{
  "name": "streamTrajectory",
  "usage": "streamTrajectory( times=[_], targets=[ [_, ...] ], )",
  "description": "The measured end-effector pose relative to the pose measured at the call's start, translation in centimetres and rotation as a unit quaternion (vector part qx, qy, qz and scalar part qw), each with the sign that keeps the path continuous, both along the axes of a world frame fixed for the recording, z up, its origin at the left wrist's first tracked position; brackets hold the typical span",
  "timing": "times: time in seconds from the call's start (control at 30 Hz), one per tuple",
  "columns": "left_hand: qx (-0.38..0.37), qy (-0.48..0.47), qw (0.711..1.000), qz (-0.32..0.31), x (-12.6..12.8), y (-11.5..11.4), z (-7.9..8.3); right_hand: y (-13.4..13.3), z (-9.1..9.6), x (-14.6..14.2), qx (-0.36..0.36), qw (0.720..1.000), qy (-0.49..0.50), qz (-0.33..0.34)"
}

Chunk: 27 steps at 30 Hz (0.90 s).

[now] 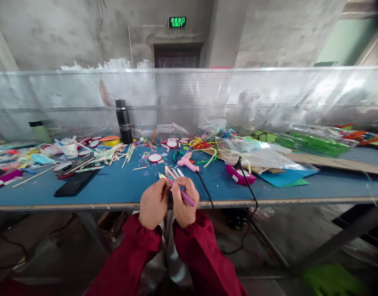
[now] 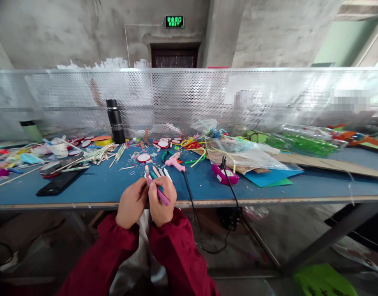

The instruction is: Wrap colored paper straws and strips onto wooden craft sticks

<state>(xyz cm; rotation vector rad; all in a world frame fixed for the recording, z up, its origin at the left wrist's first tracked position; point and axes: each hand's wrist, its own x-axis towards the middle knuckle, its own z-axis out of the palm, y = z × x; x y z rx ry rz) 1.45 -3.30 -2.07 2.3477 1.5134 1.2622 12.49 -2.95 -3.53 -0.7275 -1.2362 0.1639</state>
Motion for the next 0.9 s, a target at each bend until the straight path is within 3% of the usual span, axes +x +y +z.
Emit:
streamTrajectory(
  times=[0.9],
  targets=[
    [-0.007,-0.014,1.0,-0.004,0.03,-0.04,-0.02,0.2,0.06,0.11,0.02,1.0,-0.02,-0.004]
  ],
)
